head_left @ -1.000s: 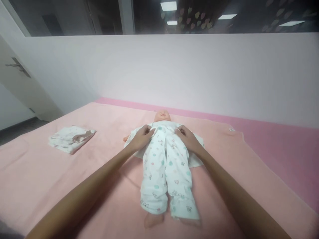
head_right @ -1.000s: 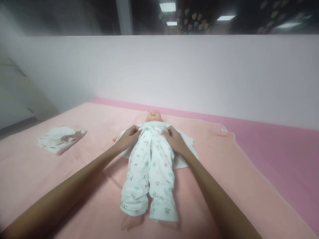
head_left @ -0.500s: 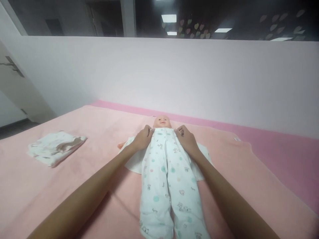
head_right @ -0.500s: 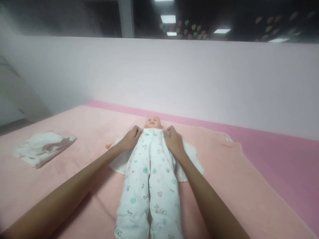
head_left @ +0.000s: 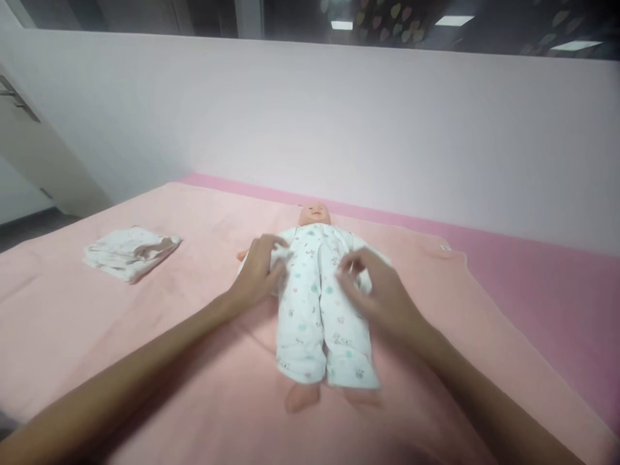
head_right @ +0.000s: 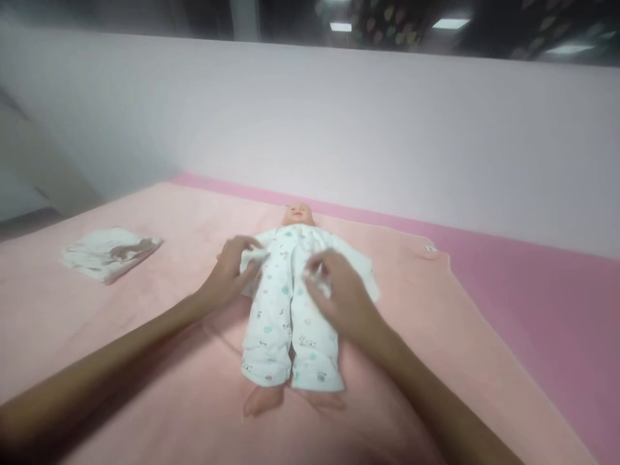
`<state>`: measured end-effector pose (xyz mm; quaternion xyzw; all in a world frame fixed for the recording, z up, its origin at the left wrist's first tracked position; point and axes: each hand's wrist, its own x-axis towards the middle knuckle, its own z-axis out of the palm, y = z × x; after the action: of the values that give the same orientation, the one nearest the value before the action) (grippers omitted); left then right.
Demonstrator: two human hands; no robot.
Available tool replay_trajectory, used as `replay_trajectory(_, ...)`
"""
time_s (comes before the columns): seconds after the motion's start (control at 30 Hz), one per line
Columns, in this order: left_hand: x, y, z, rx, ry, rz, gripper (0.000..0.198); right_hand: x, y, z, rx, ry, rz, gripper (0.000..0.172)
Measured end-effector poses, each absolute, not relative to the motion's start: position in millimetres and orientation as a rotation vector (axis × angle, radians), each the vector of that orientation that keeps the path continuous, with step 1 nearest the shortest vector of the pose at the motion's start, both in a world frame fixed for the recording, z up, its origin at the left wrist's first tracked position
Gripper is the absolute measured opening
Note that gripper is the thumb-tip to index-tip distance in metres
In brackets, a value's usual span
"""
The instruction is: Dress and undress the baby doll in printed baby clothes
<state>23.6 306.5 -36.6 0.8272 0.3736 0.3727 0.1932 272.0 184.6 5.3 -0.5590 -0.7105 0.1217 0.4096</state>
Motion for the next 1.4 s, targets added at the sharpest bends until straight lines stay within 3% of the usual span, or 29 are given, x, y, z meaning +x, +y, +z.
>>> replay_trajectory(0.1, -15.4, 227.7, -42.2, 2.38, 0.963, 0.861, 0.018, 249.4, 114.3, -7.9, -1.316, -2.131, 0.333, 0.004)
replay_trajectory(0.27, -35.2, 154.8, -59.1, 2.433, 1.076, 0.623, 0.011, 218.9, 72.6, -59.8, -1.369, -2.207, 0.025, 0.021)
replay_trajectory(0.43, -20.0, 150.1, -66.4, 2.485, 1.165, 0.626, 0.016, 193.2, 73.4, -82.3, -1.466, -1.988, 0.051, 0.025)
replay_trajectory(0.63, -30.2, 133.4, -55.4, 2.342, 1.248, 0.729, 0.025, 174.1, 67.5, -70.7, -1.469, -1.724, 0.264, 0.03)
replay_trajectory(0.77, -43.9, 116.4, -46.5, 2.394, 1.326, 0.702, 0.022, 173.6, 54.5, -61.5, -1.429, -1.792, 0.166, 0.031)
replay_trajectory(0.97, -54.8, 92.0, -49.4, 2.589, 1.424, 0.624, 0.008, 185.1, 30.0, -63.9, -1.365, -2.025, -0.018, 0.021)
replay_trajectory(1.13, -51.8, 74.0, -40.7, 2.625, 1.31, 0.687, 0.022, 227.9, 10.6, -75.0, -1.556, -1.856, -0.019, 0.014)
replay_trajectory(1.23, -31.6, 71.2, -35.9, 2.678, 1.106, 0.687, 0.03, 258.0, 5.7, -83.9, -1.699, -1.69, 0.069, 0.023)
replay_trajectory(1.4, 27.7, 91.8, -46.0, 2.911, 0.979, 0.511, 0.014, 275.2, 11.6, -90.9, -1.619, -1.728, 0.404, 0.038)
